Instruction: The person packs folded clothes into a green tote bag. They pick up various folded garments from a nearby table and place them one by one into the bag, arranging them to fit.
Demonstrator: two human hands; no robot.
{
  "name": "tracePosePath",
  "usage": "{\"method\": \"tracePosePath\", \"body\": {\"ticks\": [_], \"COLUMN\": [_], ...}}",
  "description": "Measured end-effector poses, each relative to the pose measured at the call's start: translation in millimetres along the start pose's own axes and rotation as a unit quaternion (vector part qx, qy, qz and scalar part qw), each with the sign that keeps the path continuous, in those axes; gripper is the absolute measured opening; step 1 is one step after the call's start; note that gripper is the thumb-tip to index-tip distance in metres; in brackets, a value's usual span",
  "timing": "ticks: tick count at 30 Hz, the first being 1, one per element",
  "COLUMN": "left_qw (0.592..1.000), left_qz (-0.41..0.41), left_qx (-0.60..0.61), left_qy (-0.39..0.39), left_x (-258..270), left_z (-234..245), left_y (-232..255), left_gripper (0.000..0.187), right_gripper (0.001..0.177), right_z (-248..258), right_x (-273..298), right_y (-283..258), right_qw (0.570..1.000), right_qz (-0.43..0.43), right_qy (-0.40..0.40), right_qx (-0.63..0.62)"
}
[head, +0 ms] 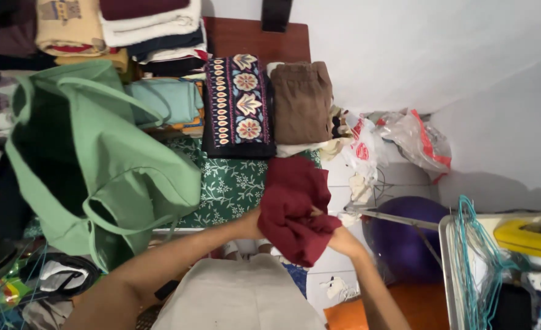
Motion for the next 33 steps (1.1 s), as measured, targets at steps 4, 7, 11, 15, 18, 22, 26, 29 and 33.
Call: {"method": "tracePosePath", "body": {"ticks": [4, 7, 11, 15, 18, 22, 26, 29, 33], "left_qw": [0.997, 0.976, 0.932, 0.873, 0.874, 0.872, 0.87, 0.863, 0.869], "left_qz": [-0.031, 0.181, 0.321, 0.454, 0.461, 0.468, 0.482, 0.451, 0.384], "left_qx": [0.06, 0.096, 0.133, 0.163, 0.138, 0.127, 0.053, -0.2, -0.213], "left_qy": [0.034, 0.071, 0.102, 0.075, 0.063, 0.066, 0.085, 0.11, 0.226], "left_x": [-10.4, -50.4, -86.5, -84.8, -89.4, -92.8, -86.0, -81.4, -65.0], "left_z": [5.0, 21.8, 56.8, 54.1, 50.6, 52.5, 64.5, 72.5, 77.9], "left_y": [-10.7, -56.3, -102.6, -146.0, -165.5, -169.1, -135.1, -86.1, -49.3], "left_gripper": [0.08, 0.064, 0.077, 0.081, 0.084, 0.082, 0.082, 0.077, 0.096], "right_gripper": [0.056, 0.061, 0.063, 0.059, 0.05, 0.04, 0.032, 0.032, 0.032], "right_z": [6.7, 33.9, 54.1, 81.7, 63.1, 35.2, 51.2, 59.3, 72.5], "right_x": [10.3, 6.0, -11.5, -25.7, -46.0, -102.4, -121.1, -119.9, -123.4], "right_y": [47.8, 82.8, 93.9, 1.6, -105.0, -122.2, -52.8, -20.7, -2.3], "right_qw": [0.992, 0.948, 0.86, 0.84, 0.776, 0.801, 0.861, 0.847, 0.853], "right_qz": [-0.12, -0.108, -0.264, -0.229, -0.055, 0.061, -0.058, -0.118, -0.115], "right_qy": [0.05, 0.239, 0.36, 0.487, 0.482, 0.306, 0.296, 0.306, 0.323], "right_qx": [-0.003, -0.178, -0.247, 0.076, 0.402, 0.51, 0.41, 0.419, 0.394]}}
Point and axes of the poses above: each hand's wrist, its own x-axis away from the middle knuckle, its own z-axis out of the back of the hand, y = z × x, the point moved 9 cm from there along -x, towards the middle knuckle, and after that the axes turned 7 degrees about -y, right-handed, at the moved point
